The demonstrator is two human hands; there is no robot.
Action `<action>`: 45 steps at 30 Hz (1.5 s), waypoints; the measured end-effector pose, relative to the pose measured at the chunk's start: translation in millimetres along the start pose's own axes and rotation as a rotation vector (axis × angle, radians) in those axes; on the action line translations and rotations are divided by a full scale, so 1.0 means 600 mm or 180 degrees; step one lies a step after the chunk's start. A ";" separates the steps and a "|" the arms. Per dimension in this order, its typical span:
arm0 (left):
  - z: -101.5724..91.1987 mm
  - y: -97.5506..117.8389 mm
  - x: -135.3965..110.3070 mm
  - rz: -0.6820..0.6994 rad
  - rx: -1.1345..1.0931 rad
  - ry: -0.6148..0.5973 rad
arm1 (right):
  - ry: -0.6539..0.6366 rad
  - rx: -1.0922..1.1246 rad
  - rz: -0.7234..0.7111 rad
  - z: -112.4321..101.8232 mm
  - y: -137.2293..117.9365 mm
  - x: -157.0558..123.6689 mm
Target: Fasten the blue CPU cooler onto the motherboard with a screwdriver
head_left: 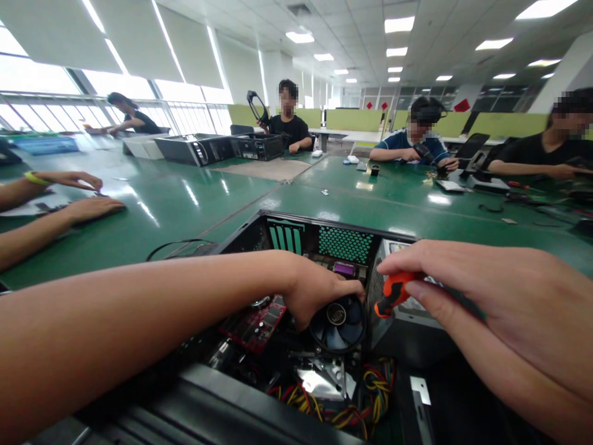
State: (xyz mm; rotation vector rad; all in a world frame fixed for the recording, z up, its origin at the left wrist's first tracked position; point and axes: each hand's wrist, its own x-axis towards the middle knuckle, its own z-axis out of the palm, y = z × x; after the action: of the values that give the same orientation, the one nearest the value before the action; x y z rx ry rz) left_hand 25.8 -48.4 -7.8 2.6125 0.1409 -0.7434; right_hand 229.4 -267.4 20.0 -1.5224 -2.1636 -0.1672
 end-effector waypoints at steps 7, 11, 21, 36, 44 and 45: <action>-0.001 -0.002 0.001 -0.0027 -0.0026 -0.0013 | 0.0190 0.0044 -0.0039 0.017 0.024 -0.034; -0.003 0.001 0.001 -0.0032 -0.0052 -0.0033 | 0.0135 0.0102 -0.0104 0.032 0.034 -0.050; -0.005 0.010 0.006 -0.0066 0.0012 -0.0197 | 0.0115 0.0224 -0.0210 0.047 0.040 -0.059; -0.004 0.004 0.002 -0.0078 0.0117 -0.0198 | 0.0151 0.0376 -0.0351 0.056 0.024 -0.068; -0.007 -0.001 0.010 -0.0040 0.0122 -0.0233 | 0.0163 0.0460 -0.0373 0.059 0.025 -0.084; -0.008 -0.003 0.012 -0.0051 0.0115 -0.0250 | 0.0164 0.0473 -0.0379 0.060 0.025 -0.085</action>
State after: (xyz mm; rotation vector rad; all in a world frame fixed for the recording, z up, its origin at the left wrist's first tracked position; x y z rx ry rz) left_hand 34.1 -44.8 -8.4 2.6142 0.1264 -0.8604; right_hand 245.0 -291.8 -37.1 -1.2948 -2.1752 -0.0822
